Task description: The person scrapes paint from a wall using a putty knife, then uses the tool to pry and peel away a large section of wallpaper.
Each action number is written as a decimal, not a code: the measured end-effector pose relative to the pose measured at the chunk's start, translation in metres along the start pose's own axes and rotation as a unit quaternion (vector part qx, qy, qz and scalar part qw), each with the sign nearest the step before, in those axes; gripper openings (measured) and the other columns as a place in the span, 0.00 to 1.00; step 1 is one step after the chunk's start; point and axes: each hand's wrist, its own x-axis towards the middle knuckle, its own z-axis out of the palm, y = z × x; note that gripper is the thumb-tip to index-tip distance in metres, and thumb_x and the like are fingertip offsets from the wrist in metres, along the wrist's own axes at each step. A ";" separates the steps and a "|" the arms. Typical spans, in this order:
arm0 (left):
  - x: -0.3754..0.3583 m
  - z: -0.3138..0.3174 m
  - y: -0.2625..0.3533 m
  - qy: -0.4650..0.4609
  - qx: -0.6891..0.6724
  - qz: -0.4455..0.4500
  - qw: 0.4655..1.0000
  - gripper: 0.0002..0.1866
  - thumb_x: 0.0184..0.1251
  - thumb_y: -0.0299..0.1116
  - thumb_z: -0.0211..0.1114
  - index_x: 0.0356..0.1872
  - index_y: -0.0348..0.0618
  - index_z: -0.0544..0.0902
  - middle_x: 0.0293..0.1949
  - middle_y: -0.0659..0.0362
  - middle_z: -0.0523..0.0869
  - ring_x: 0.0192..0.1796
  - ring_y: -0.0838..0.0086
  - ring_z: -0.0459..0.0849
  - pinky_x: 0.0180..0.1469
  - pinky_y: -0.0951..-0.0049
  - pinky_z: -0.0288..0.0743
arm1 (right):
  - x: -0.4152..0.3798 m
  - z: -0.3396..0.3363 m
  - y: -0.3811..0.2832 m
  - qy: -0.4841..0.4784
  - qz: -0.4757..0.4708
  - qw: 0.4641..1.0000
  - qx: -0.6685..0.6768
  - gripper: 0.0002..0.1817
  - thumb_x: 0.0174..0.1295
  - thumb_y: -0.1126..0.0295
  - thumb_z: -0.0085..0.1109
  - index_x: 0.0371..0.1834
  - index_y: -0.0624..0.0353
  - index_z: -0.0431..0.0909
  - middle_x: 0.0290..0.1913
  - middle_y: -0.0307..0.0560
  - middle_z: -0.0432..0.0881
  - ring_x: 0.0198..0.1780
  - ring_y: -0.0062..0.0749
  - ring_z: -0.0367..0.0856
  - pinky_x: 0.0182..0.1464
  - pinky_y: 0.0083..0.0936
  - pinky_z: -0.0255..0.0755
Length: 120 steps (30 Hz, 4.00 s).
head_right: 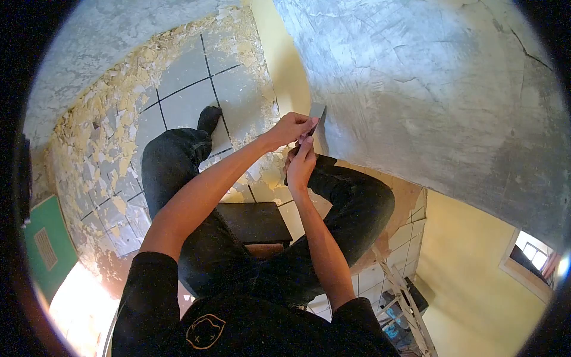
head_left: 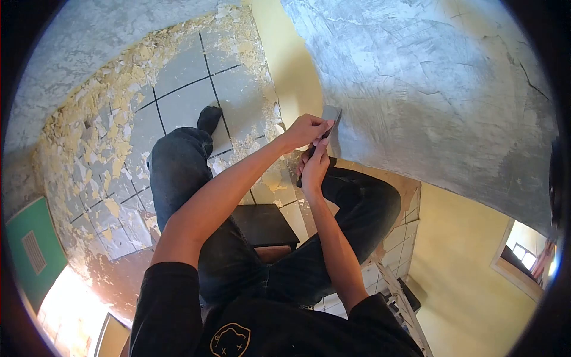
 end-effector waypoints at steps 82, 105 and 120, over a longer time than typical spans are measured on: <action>0.012 -0.005 0.001 0.107 0.043 0.039 0.992 0.25 0.71 0.50 0.55 0.26 0.35 0.80 0.17 0.57 0.77 0.23 0.75 0.76 0.30 0.68 0.70 | 0.011 0.025 -0.010 0.048 0.011 0.999 -0.017 0.31 0.71 0.40 0.35 0.29 0.58 0.68 0.16 0.34 0.62 0.11 0.18 0.60 0.12 0.20 0.56; 0.026 -0.013 0.003 0.108 0.012 0.049 0.993 0.22 0.74 0.47 0.55 0.25 0.37 0.77 0.21 0.65 0.75 0.25 0.82 0.70 0.28 0.74 0.68 | 0.025 0.027 -0.011 0.031 -0.015 0.999 -0.029 0.30 0.70 0.38 0.36 0.30 0.58 0.66 0.15 0.34 0.61 0.11 0.19 0.59 0.11 0.21 0.54; 0.028 -0.020 0.013 0.119 0.072 0.072 0.988 0.24 0.72 0.48 0.56 0.23 0.37 0.76 0.18 0.64 0.74 0.24 0.82 0.68 0.27 0.73 0.64 | 0.026 0.041 -0.020 0.046 0.005 0.999 -0.008 0.30 0.70 0.37 0.37 0.27 0.54 0.65 0.15 0.34 0.62 0.11 0.20 0.60 0.13 0.22 0.55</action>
